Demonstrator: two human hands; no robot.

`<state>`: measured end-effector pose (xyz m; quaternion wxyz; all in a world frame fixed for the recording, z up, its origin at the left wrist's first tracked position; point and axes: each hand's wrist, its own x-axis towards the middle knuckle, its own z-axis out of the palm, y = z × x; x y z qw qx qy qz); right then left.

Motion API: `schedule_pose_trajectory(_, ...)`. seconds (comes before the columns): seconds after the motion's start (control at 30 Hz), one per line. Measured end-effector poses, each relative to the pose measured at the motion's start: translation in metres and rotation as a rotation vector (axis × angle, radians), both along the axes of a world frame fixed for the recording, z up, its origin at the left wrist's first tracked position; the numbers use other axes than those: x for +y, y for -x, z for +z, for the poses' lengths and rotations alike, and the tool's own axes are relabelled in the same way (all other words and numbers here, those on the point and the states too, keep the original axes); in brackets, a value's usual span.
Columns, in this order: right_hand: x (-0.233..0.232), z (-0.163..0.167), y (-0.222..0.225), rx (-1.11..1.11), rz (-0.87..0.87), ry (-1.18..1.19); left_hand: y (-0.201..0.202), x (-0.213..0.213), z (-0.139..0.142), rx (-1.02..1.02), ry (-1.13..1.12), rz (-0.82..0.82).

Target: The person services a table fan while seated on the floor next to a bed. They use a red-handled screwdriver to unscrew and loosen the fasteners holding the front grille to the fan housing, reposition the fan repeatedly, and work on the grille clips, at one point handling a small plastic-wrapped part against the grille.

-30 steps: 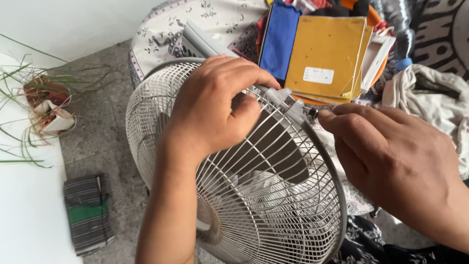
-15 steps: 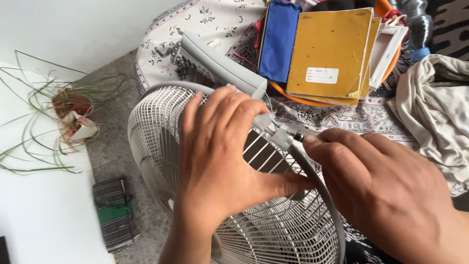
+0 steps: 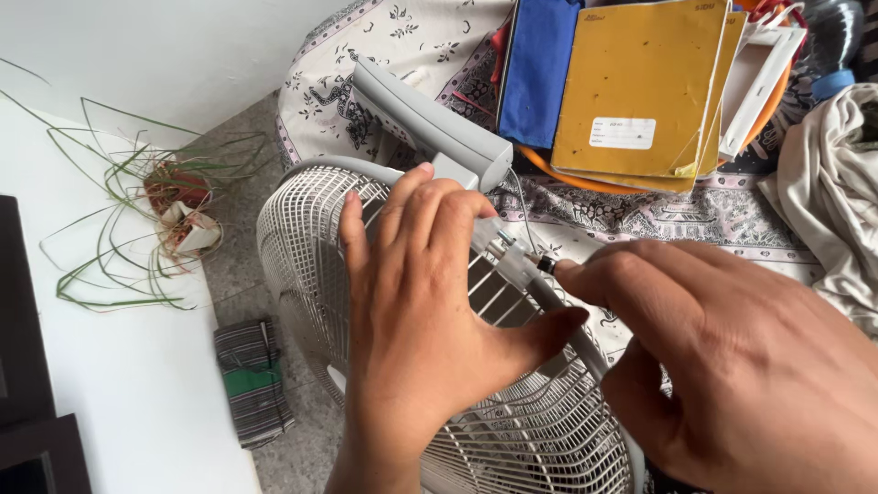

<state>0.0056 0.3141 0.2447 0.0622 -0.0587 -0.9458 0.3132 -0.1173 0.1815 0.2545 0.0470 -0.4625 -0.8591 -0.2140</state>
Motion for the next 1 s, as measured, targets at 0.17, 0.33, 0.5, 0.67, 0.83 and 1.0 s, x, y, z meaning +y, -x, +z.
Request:
schedule_pose_trajectory(0.17,0.003,-0.001,0.0,0.181,0.087,0.028,-0.002,0.001,-0.002,0.008,0.011,0.015)
schedule_pose_trajectory(0.33,0.0,-0.003,-0.003,0.155,-0.006,0.17,-0.002,0.0,-0.004,0.002,0.018,0.006)
schedule_pose_trajectory(0.5,-0.006,-0.004,-0.004,0.045,-0.134,0.255,0.001,-0.001,-0.006,0.027,0.042,-0.009)
schedule_pose_trajectory(0.67,-0.016,0.001,-0.007,0.089,-0.209,0.324,0.0,-0.002,-0.007,0.007,0.035,-0.011)
schedule_pose_trajectory(0.83,-0.017,-0.005,-0.011,0.145,-0.227,0.471,-0.001,-0.002,-0.008,-0.005,0.015,-0.006)
schedule_pose_trajectory(1.0,-0.014,-0.02,-0.01,0.184,-0.268,0.626,-0.001,-0.004,-0.01,-0.002,-0.024,-0.017)
